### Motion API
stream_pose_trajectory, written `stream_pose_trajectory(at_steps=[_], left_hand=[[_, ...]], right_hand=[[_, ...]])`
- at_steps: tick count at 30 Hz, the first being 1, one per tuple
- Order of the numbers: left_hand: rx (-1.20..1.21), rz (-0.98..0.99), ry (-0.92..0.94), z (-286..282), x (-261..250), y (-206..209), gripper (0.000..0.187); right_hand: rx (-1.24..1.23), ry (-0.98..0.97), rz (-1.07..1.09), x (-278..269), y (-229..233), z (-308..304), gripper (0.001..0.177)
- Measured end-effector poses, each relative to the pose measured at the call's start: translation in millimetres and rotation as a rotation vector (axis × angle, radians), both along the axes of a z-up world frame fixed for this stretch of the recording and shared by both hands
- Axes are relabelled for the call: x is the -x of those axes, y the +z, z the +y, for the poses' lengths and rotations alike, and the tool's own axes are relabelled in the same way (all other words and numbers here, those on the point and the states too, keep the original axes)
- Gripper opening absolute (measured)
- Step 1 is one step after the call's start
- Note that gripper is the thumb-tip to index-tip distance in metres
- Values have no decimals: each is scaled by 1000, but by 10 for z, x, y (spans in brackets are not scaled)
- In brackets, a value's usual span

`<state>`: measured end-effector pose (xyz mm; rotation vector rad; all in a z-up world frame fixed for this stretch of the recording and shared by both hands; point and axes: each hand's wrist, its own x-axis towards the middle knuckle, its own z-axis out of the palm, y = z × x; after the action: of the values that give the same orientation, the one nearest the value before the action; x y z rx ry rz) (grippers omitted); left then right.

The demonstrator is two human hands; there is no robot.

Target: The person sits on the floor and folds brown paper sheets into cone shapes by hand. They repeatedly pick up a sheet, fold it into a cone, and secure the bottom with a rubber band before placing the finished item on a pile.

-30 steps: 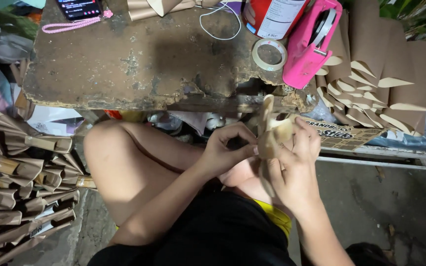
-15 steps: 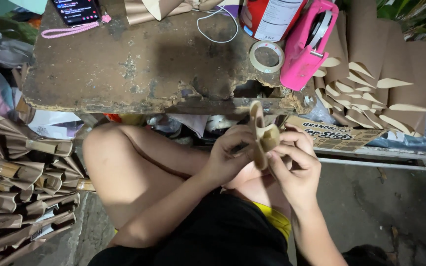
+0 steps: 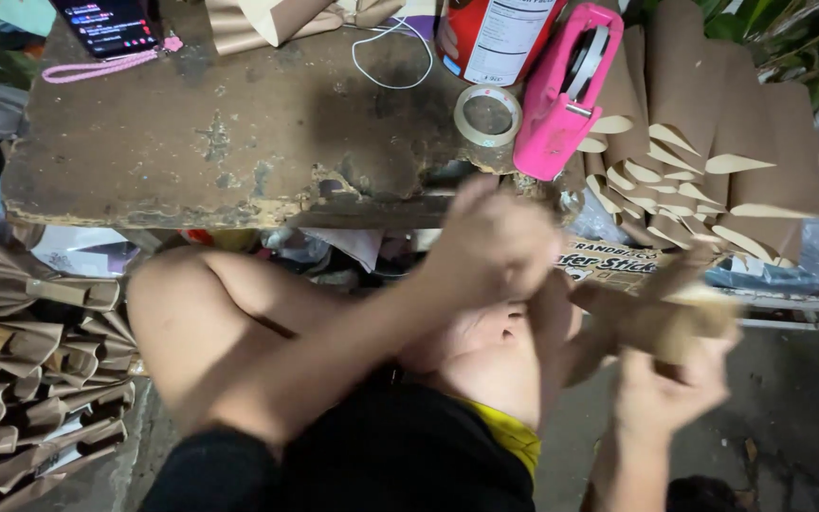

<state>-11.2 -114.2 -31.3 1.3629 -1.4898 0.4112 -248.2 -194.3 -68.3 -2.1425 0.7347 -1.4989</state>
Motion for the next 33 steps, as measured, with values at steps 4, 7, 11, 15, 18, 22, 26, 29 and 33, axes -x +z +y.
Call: stream_pose_trajectory(at_steps=[4,7,11,15,18,22,26,29,33], left_hand=[[90,242,10,-913,-569,174,15],[101,329,117,-1729,-912,-77,9],[-586,650,198,-2297,-1093,-11,35],[-635,1034,79,-2405,-1094,33,31],[-388,957,32,-2485,-1093,-138,50],[-262,952,-206,-1862,-742,169,45],[-251,778,-231,-1240,-446,174,18],[-302,871,-195,-1178,-380,-209,18],[-261,950,-102,-1441,-502,-786,29]], right_hand=[[-20,-36,-64,310,67,-117,25],[18,-120,1,354,176,-32,6],[22,-171,46,412,191,-19,14],[23,-162,53,486,165,-33,12],[59,-196,102,553,141,-46,20],[65,-210,121,639,21,-99,15],[-44,-173,38,554,46,-35,18],[-61,-163,39,500,102,32,15],[-53,-147,36,489,141,45,14]])
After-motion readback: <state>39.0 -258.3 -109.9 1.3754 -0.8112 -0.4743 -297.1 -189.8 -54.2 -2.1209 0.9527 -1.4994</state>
